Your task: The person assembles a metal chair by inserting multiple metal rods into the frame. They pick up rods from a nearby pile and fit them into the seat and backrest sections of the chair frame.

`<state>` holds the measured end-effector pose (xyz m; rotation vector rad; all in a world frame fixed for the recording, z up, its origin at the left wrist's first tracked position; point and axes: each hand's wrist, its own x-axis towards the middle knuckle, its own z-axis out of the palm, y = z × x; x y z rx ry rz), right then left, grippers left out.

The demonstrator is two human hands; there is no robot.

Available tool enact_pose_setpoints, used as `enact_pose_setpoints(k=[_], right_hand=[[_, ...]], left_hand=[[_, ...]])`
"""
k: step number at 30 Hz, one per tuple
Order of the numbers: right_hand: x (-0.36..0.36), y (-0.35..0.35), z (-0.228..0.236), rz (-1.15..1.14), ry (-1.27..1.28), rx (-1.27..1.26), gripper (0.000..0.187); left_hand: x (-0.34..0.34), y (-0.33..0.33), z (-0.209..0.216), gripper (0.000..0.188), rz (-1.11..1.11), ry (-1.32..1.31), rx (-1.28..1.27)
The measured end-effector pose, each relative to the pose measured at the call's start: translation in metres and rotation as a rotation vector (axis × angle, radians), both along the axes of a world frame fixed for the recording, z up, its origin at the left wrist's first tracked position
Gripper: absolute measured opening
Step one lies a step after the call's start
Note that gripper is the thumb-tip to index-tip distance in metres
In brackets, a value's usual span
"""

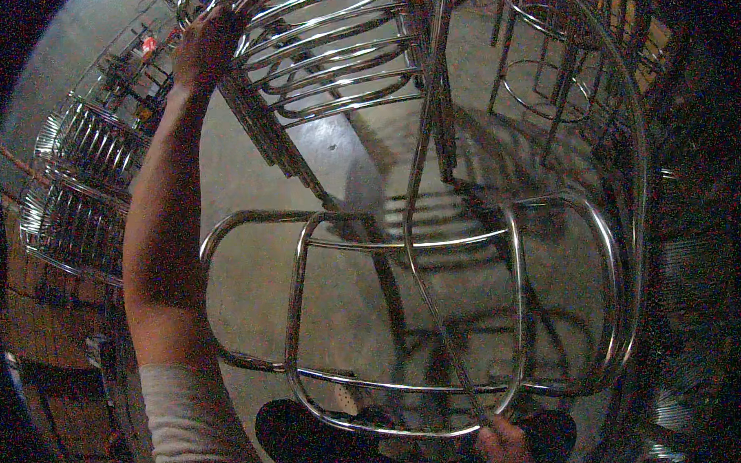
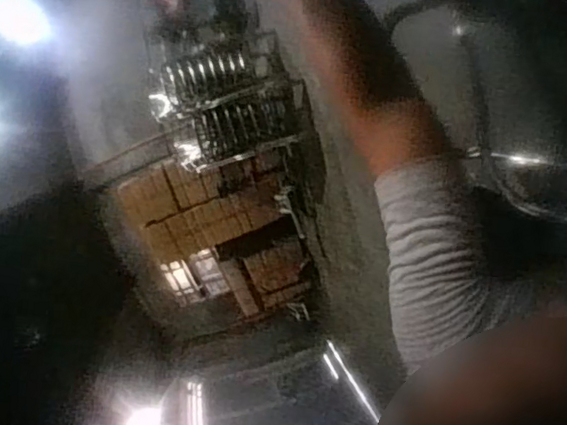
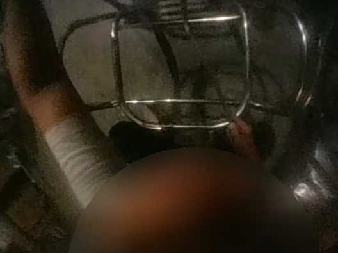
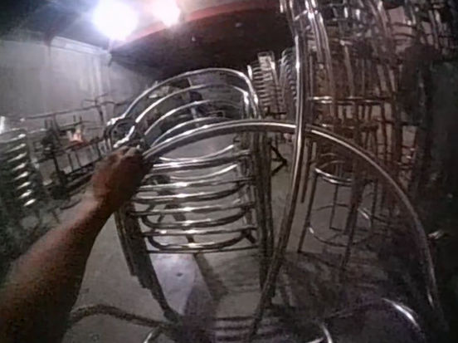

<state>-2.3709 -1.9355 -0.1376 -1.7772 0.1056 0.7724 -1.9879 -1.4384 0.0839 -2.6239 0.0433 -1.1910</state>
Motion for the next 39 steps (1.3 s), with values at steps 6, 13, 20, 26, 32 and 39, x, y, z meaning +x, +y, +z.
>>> enact_pose_setpoints(k=[6,13,20,26,32,39], right_hand=[[0.003,0.001,0.004,0.004,0.014,0.061,0.035],[0.003,0.0,0.0,-0.05,0.101,0.008,0.034],[0.0,-0.005,-0.006,0.088,-0.097,-0.09,0.033],[-0.001,-0.007,-0.009,0.029,0.047,-0.024,0.035],[-0.005,-0.012,-0.021,0.073,-0.041,-0.016,0.04],[-0.002,-0.006,-0.008,0.066,0.079,-0.087,0.041]], left_hand=[[0.005,-0.03,0.012,0.036,0.085,-0.072,-0.081],[0.002,-0.047,0.019,0.031,0.116,0.03,0.074],[0.009,-0.064,0.026,0.035,0.082,-0.008,0.0],[0.008,-0.078,0.025,0.039,0.071,-0.052,-0.021],[0.02,-0.091,0.034,0.042,0.113,0.041,-0.035],[0.02,-0.103,0.033,0.043,-0.012,-0.005,-0.001]])
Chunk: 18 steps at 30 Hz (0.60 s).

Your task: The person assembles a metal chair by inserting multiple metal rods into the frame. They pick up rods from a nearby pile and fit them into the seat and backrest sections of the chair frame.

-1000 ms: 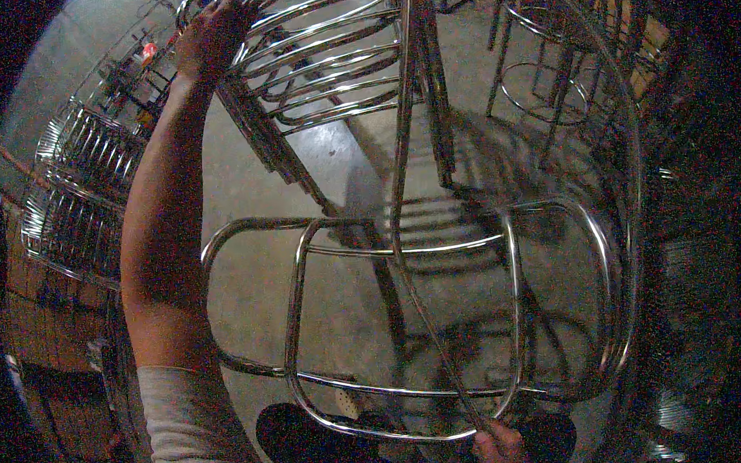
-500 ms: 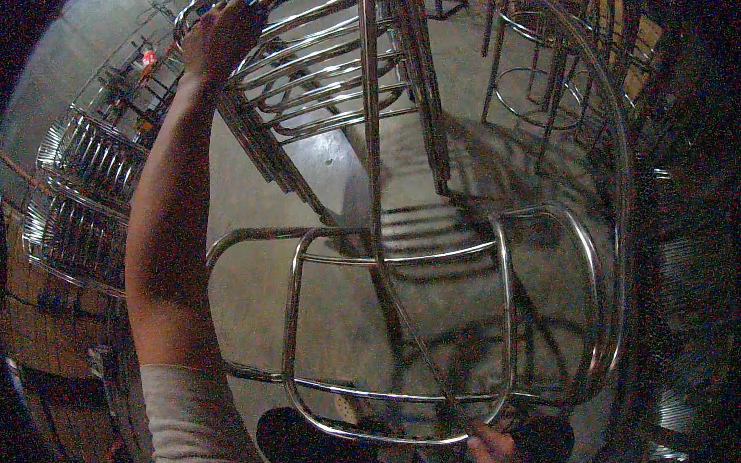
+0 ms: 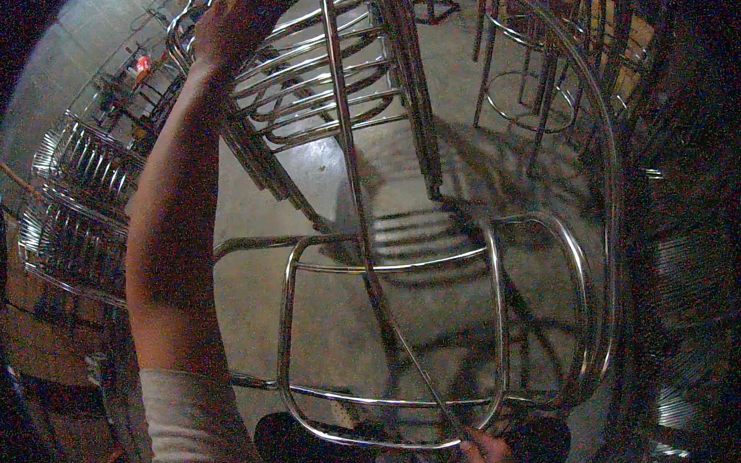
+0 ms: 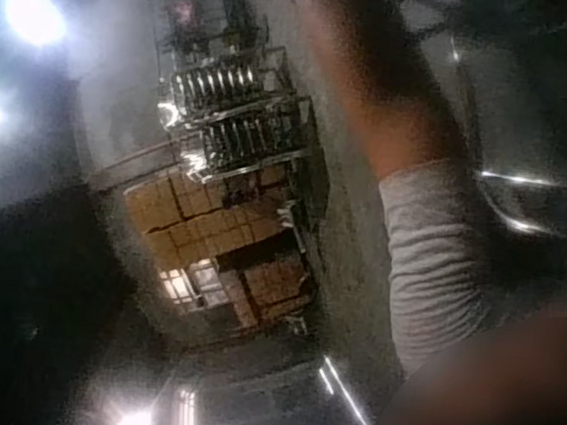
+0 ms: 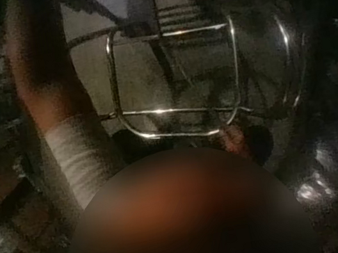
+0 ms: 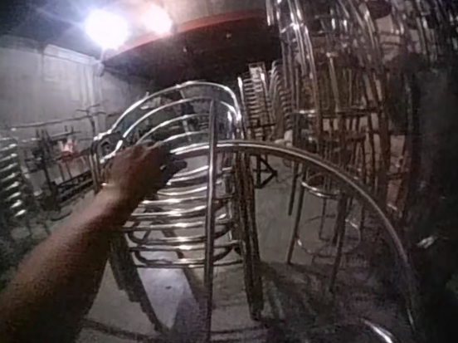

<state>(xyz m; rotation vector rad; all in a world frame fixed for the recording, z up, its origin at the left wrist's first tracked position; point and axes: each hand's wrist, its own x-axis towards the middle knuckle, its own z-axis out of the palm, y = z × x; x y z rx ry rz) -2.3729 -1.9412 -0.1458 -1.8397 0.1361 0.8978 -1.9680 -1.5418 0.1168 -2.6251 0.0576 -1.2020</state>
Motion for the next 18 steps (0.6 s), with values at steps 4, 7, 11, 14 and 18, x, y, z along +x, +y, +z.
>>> enact_pose_setpoints(k=[4,7,11,14,18], right_hand=[[0.004,0.007,0.022,0.04,-0.031,-0.042,0.033],[0.008,0.012,0.031,0.012,-0.023,-0.045,0.032],[0.014,0.014,0.026,-0.008,0.117,-0.089,0.037],[0.015,0.012,0.019,-0.063,0.191,-0.06,0.036],[0.015,0.013,0.016,-0.031,0.091,-0.112,0.037]], left_hand=[[0.006,-0.008,0.001,0.045,0.087,0.047,-0.028],[0.009,-0.006,0.0,0.046,0.038,-0.022,0.004],[0.011,-0.002,-0.002,0.047,0.058,0.015,-0.018],[0.013,0.0,-0.003,0.047,0.043,-0.026,-0.028],[0.017,0.001,-0.005,0.046,0.015,-0.011,-0.077]])
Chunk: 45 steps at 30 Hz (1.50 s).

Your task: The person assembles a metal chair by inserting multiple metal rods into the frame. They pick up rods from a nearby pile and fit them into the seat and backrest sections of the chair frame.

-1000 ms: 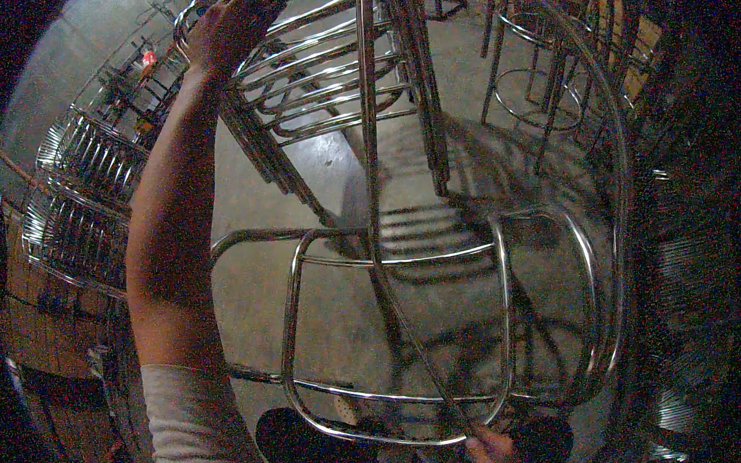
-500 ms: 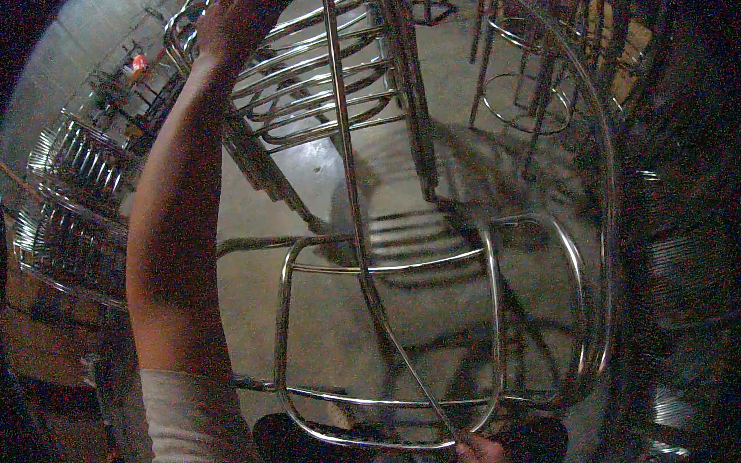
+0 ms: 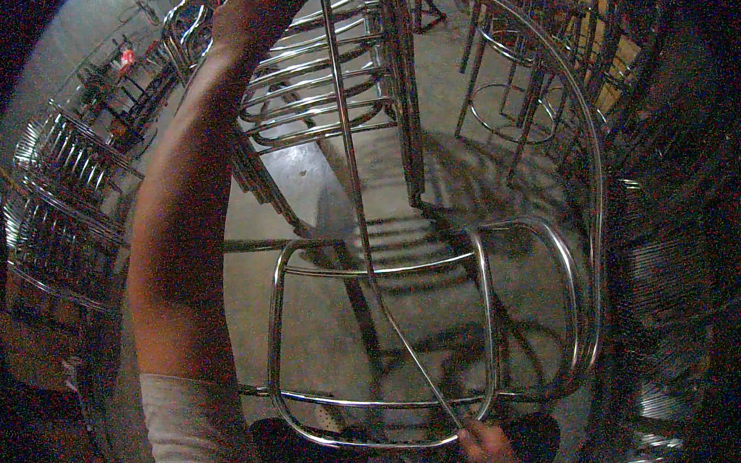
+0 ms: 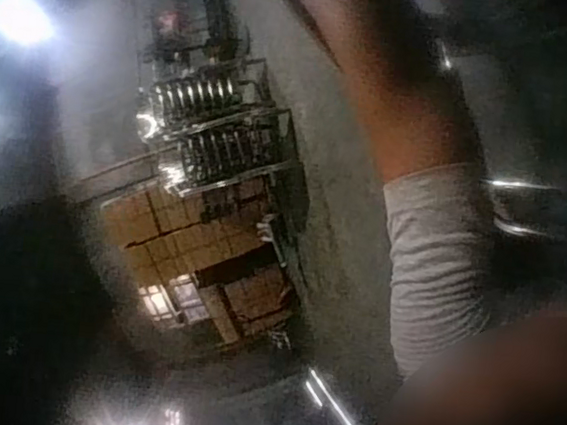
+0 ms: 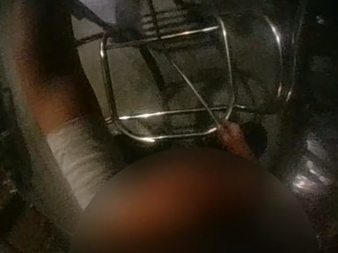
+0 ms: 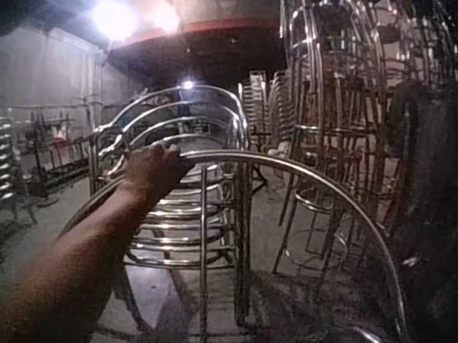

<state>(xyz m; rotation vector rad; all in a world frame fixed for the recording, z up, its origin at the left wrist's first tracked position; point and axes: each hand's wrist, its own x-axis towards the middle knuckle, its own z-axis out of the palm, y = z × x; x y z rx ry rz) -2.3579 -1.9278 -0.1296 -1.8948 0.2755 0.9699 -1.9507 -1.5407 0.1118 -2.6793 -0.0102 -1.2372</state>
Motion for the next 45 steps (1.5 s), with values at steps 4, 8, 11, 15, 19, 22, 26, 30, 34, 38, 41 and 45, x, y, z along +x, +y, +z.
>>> enact_pose_setpoints(k=[4,8,11,15,19,22,26,30,34,38,41,45], right_hand=[[0.004,0.005,0.006,0.222,-0.407,-0.155,0.037],[0.01,0.007,0.014,0.052,-0.023,-0.057,0.038],[0.012,0.008,0.016,-0.001,0.104,-0.042,0.039],[0.014,0.011,0.015,0.278,-0.511,-0.241,0.038],[0.015,0.007,0.016,0.1,-0.079,-0.049,0.036],[0.014,0.003,0.007,0.042,-0.094,-0.006,0.033],[0.004,0.015,-0.03,-0.07,-0.032,-0.002,0.034],[-0.012,0.038,-0.067,0.056,-0.286,0.011,0.037],[-0.016,0.047,-0.065,0.077,-0.451,-0.213,0.039],[-0.006,0.053,-0.036,-0.069,-0.133,0.014,0.037],[-0.001,0.063,-0.016,-0.036,-0.08,0.107,0.036],[0.001,0.075,-0.005,0.027,-0.293,-0.019,0.032]], left_hand=[[0.004,0.001,-0.001,0.046,0.012,-0.008,-0.001],[0.005,0.002,-0.001,0.045,0.009,-0.01,0.018],[0.004,0.003,-0.003,0.044,0.014,-0.024,0.042],[0.005,0.004,-0.005,0.043,0.019,-0.041,0.057],[0.005,0.004,-0.005,0.043,0.019,-0.06,0.075],[0.004,0.002,-0.004,0.041,0.034,-0.046,0.043],[-0.002,0.001,-0.005,0.038,0.0,-0.032,-0.021],[-0.026,0.001,-0.009,0.044,-0.114,-0.024,-0.1],[-0.12,-0.022,-0.044,0.052,-0.11,0.27,-0.186],[-0.327,-0.049,-0.139,0.031,-0.248,1.124,-0.29],[-0.428,-0.065,-0.189,0.045,-0.362,1.46,-0.283],[-0.49,-0.061,-0.213,0.047,-0.224,1.197,-0.494]])
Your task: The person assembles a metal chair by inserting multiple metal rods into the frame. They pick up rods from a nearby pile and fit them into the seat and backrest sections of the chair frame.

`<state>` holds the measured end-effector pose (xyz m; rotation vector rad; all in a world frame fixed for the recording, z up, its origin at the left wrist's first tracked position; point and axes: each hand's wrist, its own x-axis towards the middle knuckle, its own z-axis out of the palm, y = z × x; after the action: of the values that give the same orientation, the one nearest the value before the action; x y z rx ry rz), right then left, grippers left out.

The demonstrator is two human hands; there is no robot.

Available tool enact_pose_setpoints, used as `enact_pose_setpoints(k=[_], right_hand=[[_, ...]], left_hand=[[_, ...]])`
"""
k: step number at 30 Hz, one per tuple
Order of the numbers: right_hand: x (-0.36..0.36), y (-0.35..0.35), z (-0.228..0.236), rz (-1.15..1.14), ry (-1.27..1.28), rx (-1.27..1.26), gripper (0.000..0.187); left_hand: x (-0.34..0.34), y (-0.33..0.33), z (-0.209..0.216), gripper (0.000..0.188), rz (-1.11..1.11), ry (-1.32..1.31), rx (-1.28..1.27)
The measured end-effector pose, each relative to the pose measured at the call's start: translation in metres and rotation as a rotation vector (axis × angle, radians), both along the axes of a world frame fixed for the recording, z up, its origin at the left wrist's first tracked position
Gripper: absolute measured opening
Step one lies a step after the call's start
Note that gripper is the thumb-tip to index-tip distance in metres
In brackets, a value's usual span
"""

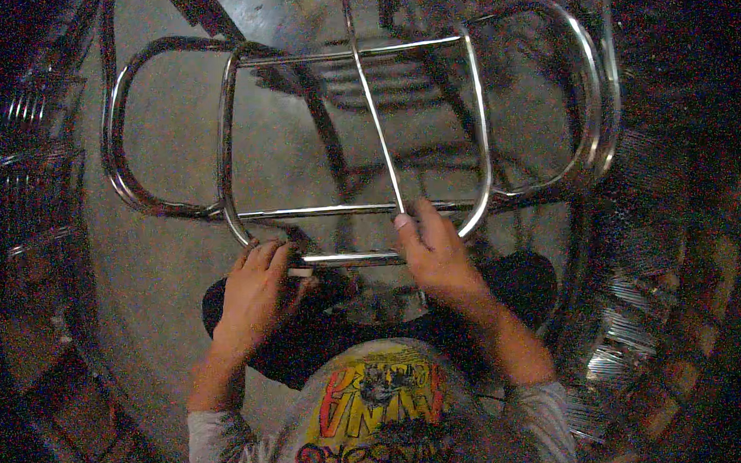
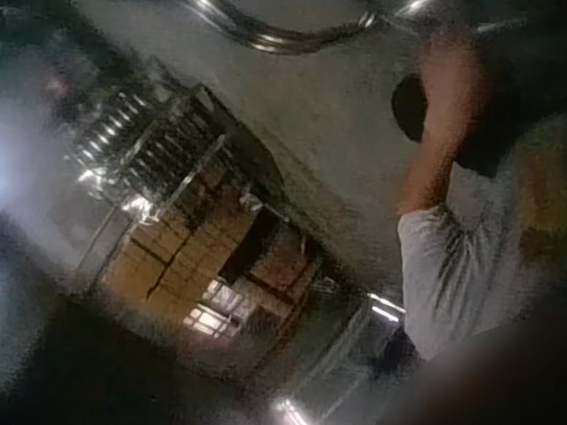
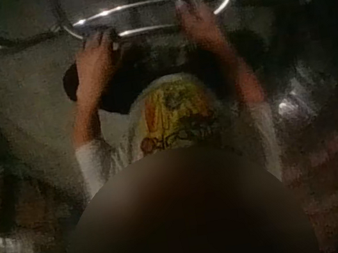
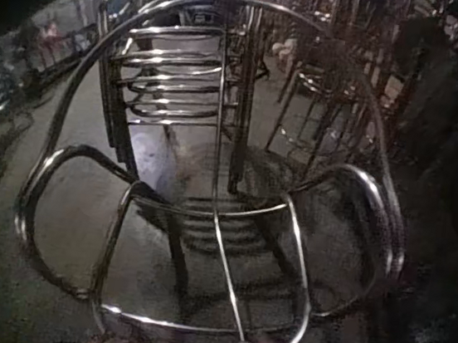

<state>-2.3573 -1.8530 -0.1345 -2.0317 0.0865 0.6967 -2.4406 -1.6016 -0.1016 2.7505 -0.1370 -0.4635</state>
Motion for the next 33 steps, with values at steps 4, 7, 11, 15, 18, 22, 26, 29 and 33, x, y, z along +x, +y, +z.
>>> enact_pose_setpoints(k=[4,7,11,15,18,22,26,29,33], right_hand=[[0.001,0.004,0.008,0.047,0.06,0.011,0.048],[-0.001,0.001,0.016,-0.008,0.135,-0.012,0.043],[-0.004,-0.008,0.02,-0.1,0.253,-0.018,0.037],[-0.001,-0.016,0.018,-0.091,0.264,0.119,0.036],[0.001,-0.019,0.02,-0.144,0.313,0.189,0.039],[0.001,-0.021,0.022,-0.14,0.321,0.151,0.044],[-0.001,-0.019,0.022,-0.183,0.287,0.179,0.042],[0.001,-0.018,0.024,-0.194,0.328,0.19,0.039],[0.005,-0.017,0.027,-0.168,0.338,0.162,0.04]], left_hand=[[-0.011,0.039,0.002,0.051,0.12,-0.262,0.317],[-0.012,0.063,-0.009,0.057,0.115,-0.166,0.158],[-0.011,0.067,-0.018,0.057,0.165,-0.091,0.037],[-0.009,0.057,-0.014,0.051,0.195,-0.018,0.012],[-0.01,0.052,-0.01,0.047,0.181,0.049,0.045],[-0.01,0.051,-0.009,0.044,0.162,0.127,0.07],[-0.007,0.05,-0.01,0.043,0.139,0.044,0.077],[-0.004,0.048,-0.008,0.044,0.212,0.025,0.021],[-0.001,0.049,-0.007,0.041,0.221,0.064,-0.007]])
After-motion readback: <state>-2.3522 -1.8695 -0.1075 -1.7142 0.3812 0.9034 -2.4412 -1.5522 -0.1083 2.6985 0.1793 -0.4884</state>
